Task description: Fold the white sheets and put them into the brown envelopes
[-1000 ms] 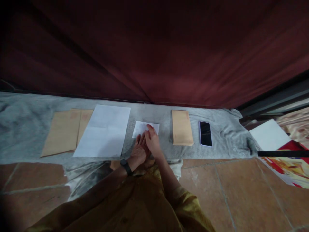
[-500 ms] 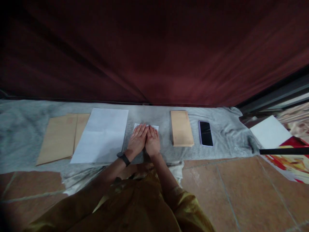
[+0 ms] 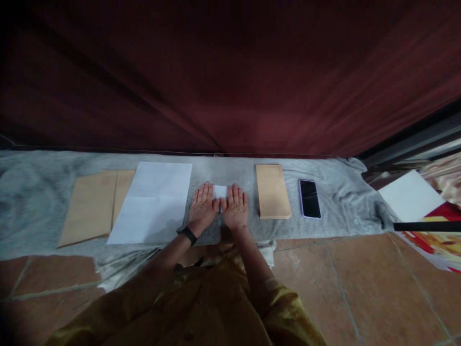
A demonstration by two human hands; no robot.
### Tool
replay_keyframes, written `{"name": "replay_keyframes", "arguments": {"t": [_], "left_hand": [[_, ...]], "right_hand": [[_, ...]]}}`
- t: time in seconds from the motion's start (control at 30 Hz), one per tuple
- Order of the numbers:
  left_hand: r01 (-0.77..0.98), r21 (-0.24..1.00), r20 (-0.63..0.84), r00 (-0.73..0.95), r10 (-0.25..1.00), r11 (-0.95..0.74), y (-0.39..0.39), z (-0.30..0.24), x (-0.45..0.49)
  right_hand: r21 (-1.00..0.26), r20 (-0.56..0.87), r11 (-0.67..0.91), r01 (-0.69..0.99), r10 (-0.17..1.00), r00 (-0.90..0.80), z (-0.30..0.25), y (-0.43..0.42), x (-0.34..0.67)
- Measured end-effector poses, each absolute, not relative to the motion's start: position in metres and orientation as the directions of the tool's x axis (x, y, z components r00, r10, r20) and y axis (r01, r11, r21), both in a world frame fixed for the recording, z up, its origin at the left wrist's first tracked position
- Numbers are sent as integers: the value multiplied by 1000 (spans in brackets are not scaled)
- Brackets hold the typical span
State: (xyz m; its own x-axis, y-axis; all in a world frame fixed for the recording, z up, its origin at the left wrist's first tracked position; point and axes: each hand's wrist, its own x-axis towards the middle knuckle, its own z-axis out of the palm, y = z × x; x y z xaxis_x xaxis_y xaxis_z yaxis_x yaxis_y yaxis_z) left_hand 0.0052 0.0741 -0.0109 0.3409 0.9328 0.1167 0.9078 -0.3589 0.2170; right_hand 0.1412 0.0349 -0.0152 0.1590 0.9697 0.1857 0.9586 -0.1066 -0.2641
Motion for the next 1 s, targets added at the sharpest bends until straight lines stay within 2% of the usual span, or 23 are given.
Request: {"name": "replay_keyframes", "arguments": {"t": [0.47, 0.57, 0.7, 1.0], "left_hand": [[918, 249, 161, 274, 948, -308, 60, 2, -7], [872, 233, 173, 399, 900, -431, 48, 8, 3], [799, 230, 105, 547, 830, -556, 36, 5, 17], [873, 242, 73, 418, 905, -423, 35, -3, -6]], "right_hand": [[-248, 204, -108, 963, 966, 161, -22, 25, 166], [-249, 202, -112, 962, 966, 164, -21, 25, 165], [-246, 193, -112, 963, 968, 162, -20, 25, 165], [-266, 172, -126, 956, 969, 176, -16, 26, 164]]}}
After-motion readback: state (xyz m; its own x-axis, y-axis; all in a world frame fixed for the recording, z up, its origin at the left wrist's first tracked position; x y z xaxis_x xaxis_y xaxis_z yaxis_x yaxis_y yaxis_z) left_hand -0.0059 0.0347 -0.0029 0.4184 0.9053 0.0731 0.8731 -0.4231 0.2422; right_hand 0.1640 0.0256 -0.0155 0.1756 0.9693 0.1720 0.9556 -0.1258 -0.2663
